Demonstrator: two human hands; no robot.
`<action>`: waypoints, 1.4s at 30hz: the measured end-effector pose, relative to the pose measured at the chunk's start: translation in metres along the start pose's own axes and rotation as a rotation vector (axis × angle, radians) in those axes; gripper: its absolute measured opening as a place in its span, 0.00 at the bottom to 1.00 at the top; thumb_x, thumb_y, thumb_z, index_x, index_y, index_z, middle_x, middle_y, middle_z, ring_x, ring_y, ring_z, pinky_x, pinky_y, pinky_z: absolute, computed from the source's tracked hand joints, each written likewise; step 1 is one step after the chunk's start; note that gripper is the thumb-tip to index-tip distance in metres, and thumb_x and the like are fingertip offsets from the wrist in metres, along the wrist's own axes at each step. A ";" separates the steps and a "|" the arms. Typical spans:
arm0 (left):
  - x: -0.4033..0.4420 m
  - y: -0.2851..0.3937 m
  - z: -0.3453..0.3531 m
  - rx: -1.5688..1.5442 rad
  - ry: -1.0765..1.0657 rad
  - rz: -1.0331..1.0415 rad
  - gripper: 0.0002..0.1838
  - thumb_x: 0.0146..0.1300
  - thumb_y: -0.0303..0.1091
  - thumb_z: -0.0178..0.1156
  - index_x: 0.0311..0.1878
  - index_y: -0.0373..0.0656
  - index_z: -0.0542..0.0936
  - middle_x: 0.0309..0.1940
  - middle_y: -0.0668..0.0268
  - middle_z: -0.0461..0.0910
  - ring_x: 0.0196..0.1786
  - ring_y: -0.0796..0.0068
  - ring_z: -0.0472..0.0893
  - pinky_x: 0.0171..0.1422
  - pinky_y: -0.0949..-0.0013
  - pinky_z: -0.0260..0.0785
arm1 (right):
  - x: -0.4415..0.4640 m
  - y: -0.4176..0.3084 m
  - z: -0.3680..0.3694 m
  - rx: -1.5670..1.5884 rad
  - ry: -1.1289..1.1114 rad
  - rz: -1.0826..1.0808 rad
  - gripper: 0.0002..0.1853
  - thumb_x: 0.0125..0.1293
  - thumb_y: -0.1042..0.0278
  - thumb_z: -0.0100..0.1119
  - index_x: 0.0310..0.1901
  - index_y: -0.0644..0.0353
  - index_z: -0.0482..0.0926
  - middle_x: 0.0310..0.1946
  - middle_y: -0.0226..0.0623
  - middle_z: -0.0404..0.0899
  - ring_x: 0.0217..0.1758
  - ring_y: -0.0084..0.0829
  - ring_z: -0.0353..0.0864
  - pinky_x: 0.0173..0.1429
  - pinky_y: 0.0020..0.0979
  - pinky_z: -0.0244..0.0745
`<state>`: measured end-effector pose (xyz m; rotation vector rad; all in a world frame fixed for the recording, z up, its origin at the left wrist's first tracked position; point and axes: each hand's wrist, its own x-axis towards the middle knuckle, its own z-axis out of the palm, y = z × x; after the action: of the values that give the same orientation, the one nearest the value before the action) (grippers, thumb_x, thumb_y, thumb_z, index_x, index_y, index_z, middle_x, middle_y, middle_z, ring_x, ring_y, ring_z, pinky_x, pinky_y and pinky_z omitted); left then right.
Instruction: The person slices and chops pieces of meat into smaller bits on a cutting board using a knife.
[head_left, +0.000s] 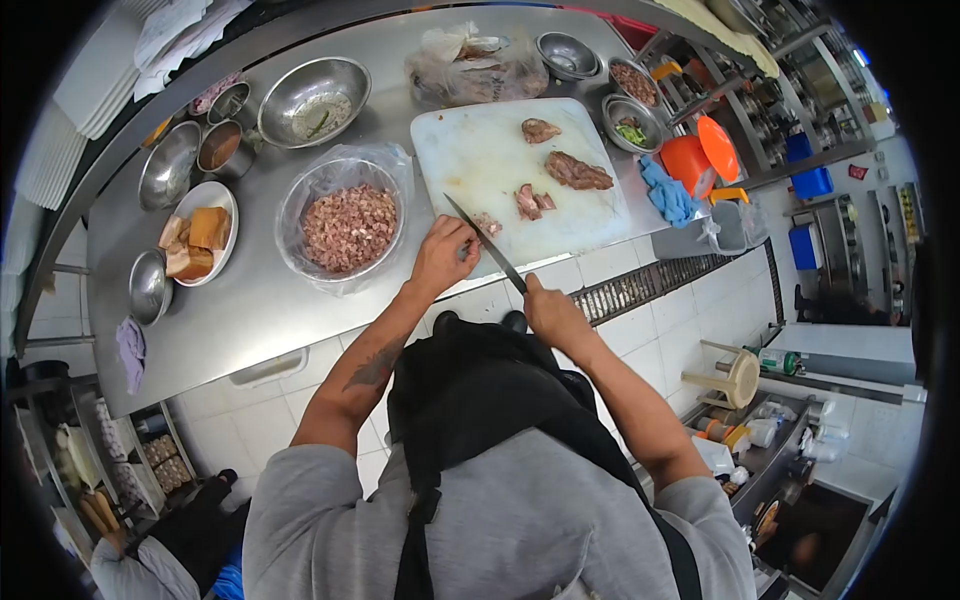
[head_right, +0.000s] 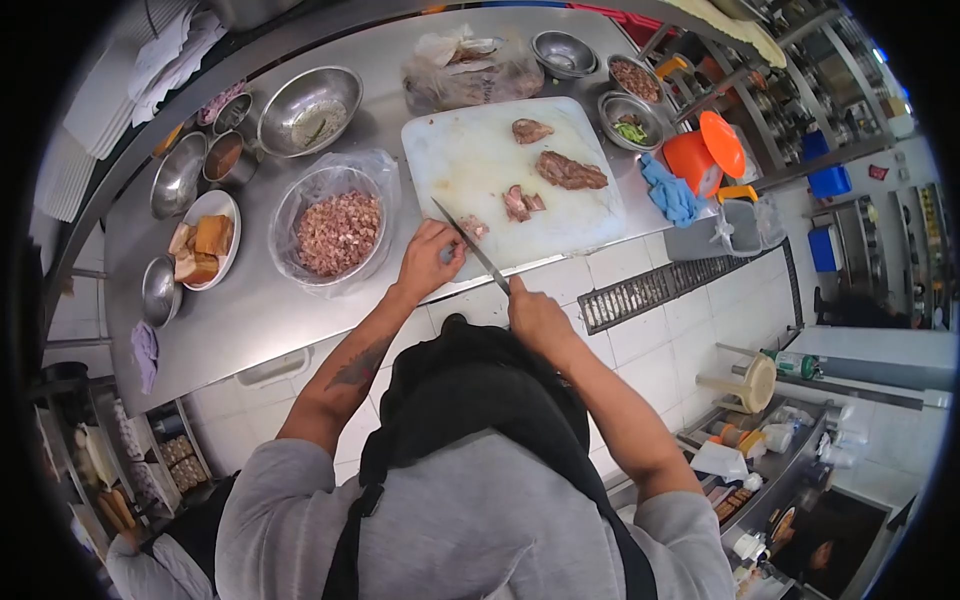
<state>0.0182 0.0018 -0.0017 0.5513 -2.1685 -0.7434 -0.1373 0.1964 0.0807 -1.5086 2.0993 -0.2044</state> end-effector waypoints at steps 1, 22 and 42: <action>0.000 0.003 -0.002 -0.022 0.029 0.010 0.08 0.52 0.22 0.69 0.37 0.40 0.82 0.37 0.60 0.81 0.47 0.54 0.80 0.54 0.56 0.77 | 0.004 0.001 -0.003 -0.023 0.023 -0.022 0.15 0.75 0.69 0.46 0.57 0.69 0.71 0.32 0.67 0.85 0.39 0.69 0.86 0.46 0.66 0.80; -0.005 0.030 -0.010 0.098 0.069 -0.109 0.07 0.55 0.24 0.68 0.39 0.40 0.84 0.39 0.60 0.82 0.48 0.52 0.81 0.55 0.54 0.76 | -0.003 -0.009 -0.047 0.064 -0.147 0.031 0.16 0.75 0.70 0.44 0.59 0.68 0.70 0.41 0.68 0.86 0.47 0.68 0.86 0.56 0.63 0.79; -0.015 0.013 -0.014 0.033 -0.045 -0.123 0.08 0.52 0.22 0.69 0.37 0.40 0.85 0.39 0.60 0.80 0.48 0.54 0.80 0.55 0.56 0.77 | -0.036 -0.010 -0.007 0.033 -0.126 0.079 0.14 0.76 0.67 0.47 0.55 0.69 0.70 0.34 0.68 0.85 0.41 0.71 0.86 0.50 0.64 0.80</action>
<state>0.0360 0.0157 0.0067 0.6970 -2.2068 -0.7937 -0.1246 0.2243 0.1032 -1.3794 2.0412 -0.1113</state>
